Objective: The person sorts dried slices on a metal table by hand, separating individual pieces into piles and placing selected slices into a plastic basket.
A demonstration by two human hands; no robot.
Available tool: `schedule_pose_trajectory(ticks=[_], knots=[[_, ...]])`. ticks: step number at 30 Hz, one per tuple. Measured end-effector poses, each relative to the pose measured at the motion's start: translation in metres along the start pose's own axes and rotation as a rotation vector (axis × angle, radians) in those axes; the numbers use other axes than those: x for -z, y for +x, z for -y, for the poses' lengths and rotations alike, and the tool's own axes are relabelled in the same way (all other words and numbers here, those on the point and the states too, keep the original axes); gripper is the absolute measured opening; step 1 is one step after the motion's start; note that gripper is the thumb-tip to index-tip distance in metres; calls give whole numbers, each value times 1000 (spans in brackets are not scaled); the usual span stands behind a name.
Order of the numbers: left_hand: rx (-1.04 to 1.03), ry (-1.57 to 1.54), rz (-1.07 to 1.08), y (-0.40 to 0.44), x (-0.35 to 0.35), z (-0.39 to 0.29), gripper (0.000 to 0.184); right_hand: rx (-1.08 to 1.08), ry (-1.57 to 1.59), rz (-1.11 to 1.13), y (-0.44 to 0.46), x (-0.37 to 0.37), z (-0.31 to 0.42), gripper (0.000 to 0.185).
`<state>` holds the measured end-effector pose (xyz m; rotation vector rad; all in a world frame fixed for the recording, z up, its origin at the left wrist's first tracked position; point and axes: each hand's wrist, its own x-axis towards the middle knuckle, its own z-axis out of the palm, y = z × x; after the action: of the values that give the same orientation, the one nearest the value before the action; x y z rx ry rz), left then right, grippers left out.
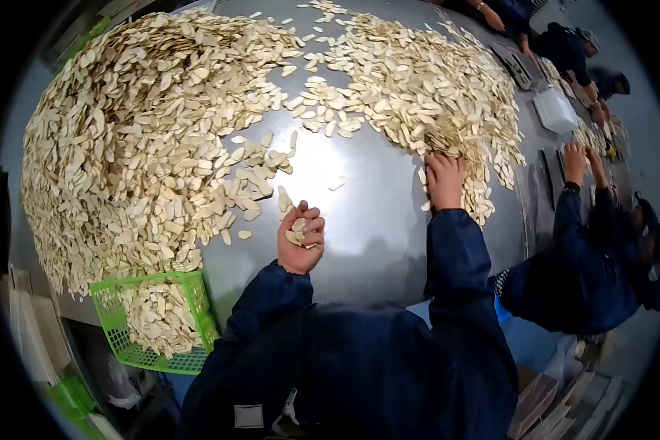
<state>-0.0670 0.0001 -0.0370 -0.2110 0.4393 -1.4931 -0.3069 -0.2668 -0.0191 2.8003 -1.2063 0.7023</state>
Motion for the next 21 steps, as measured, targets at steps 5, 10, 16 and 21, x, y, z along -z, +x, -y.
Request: schedule_pose_trajectory(ticks=[5,10,16,21], knots=[[-12,47,36,0,3,0,22,-397,450,-176,-27,50,-9,18],[33,57,54,2,3,5,19,-249,191,104,-61,57,24,14],[31,124,22,3,9,9,25,-124,-103,13,-62,44,53,7],[15,215,-14,5,4,25,38,-259,135,49,-52,41,104,15]])
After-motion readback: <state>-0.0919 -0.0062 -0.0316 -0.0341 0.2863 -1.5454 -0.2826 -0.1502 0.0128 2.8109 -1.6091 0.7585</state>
